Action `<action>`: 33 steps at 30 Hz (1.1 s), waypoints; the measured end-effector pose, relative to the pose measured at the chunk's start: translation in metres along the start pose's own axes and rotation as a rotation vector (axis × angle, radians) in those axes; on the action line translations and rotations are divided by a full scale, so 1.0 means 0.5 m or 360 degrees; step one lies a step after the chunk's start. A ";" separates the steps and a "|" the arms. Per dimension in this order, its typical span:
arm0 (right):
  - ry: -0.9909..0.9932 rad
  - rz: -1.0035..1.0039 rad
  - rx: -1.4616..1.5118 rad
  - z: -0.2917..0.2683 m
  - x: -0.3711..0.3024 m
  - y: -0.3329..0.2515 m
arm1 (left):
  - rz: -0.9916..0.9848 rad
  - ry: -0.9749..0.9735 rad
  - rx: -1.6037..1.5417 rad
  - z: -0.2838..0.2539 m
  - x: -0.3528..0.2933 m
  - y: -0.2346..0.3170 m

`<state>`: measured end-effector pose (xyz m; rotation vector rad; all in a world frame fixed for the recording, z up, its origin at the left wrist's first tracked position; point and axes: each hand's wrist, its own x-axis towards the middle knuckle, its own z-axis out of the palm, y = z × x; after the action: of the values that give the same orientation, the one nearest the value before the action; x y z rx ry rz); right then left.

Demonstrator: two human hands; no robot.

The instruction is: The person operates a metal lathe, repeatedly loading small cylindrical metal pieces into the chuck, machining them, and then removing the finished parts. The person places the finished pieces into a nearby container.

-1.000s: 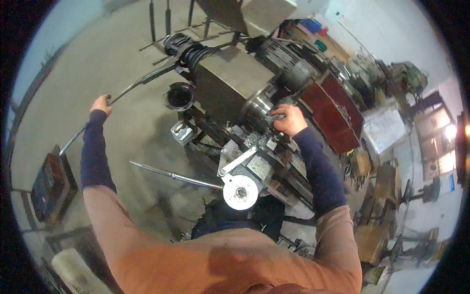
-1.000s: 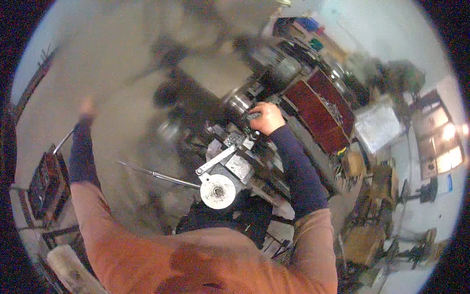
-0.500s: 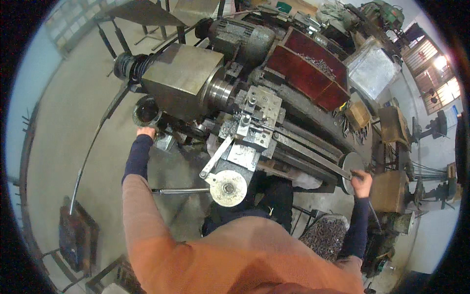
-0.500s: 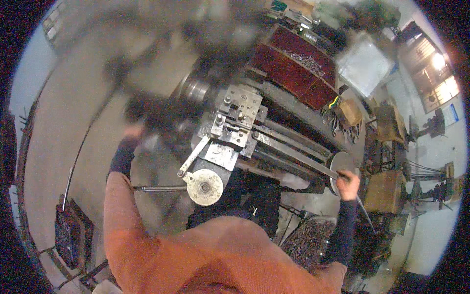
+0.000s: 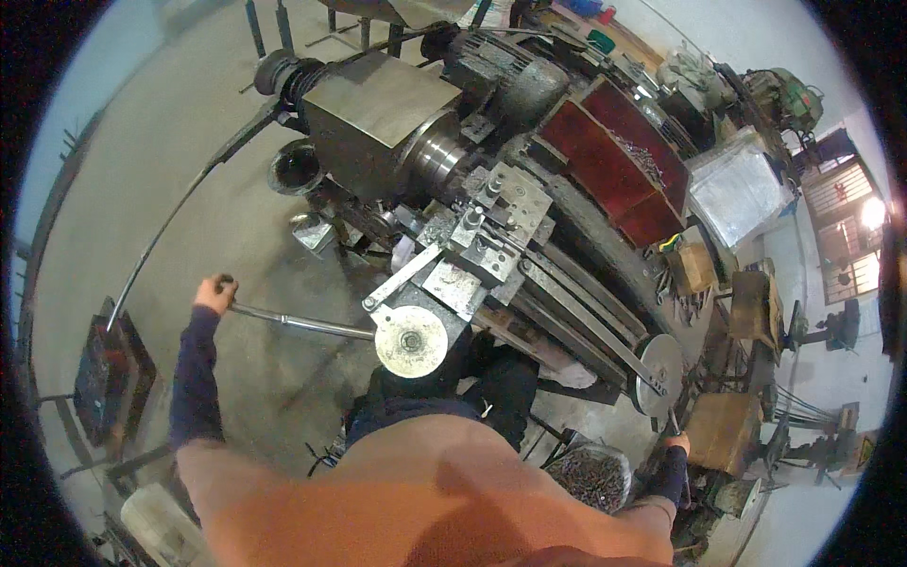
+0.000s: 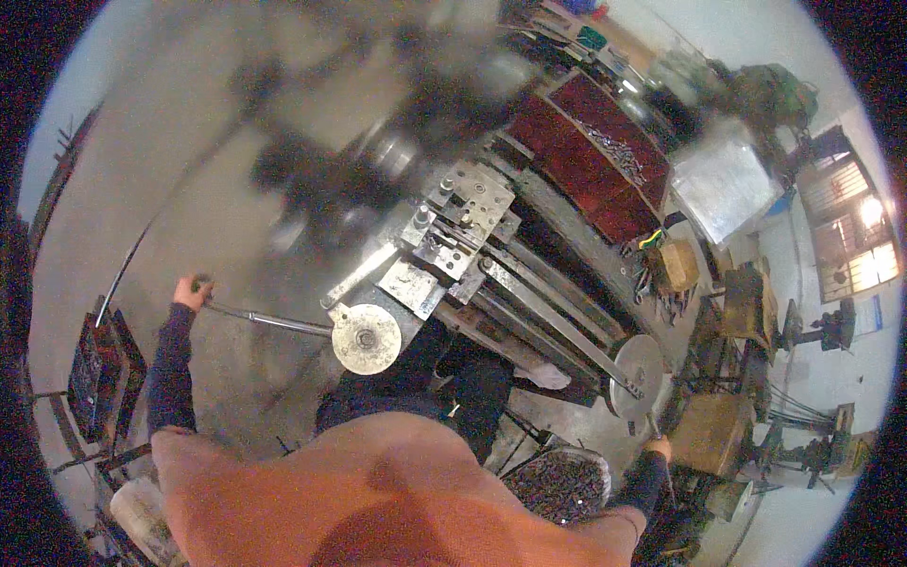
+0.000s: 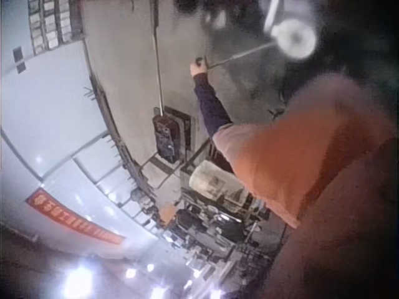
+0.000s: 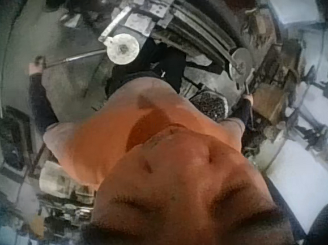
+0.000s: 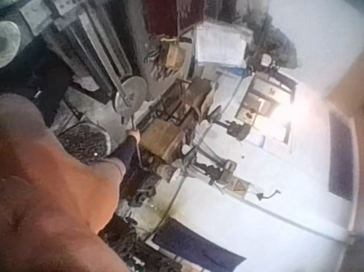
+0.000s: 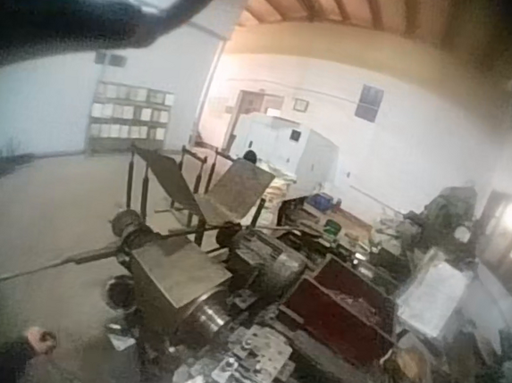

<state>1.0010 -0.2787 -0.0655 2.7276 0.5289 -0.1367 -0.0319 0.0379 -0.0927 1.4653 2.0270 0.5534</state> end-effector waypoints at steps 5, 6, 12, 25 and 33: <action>0.0199 0.0061 0.0118 0.017 -0.115 -0.075 | -0.0231 0.0738 -0.0951 0.068 -0.080 -0.082; 0.0143 0.0079 0.0187 0.052 -0.119 -0.018 | -0.0230 0.0786 -0.1002 0.086 -0.060 -0.094; 0.0087 0.0229 0.0470 0.040 -0.305 -0.110 | -0.0153 0.1246 -0.0682 0.136 0.045 -0.191; 0.0341 0.0250 0.0586 0.061 -0.323 -0.127 | -0.0115 0.1147 -0.0946 0.126 0.055 -0.110; 0.0350 0.0259 0.0240 0.083 -0.158 -0.035 | -0.0643 0.0972 -0.1788 0.149 0.038 -0.015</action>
<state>0.9202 -0.3057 -0.0973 2.9385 0.3651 0.1736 0.0074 0.0536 -0.1570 0.2088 1.7491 1.7193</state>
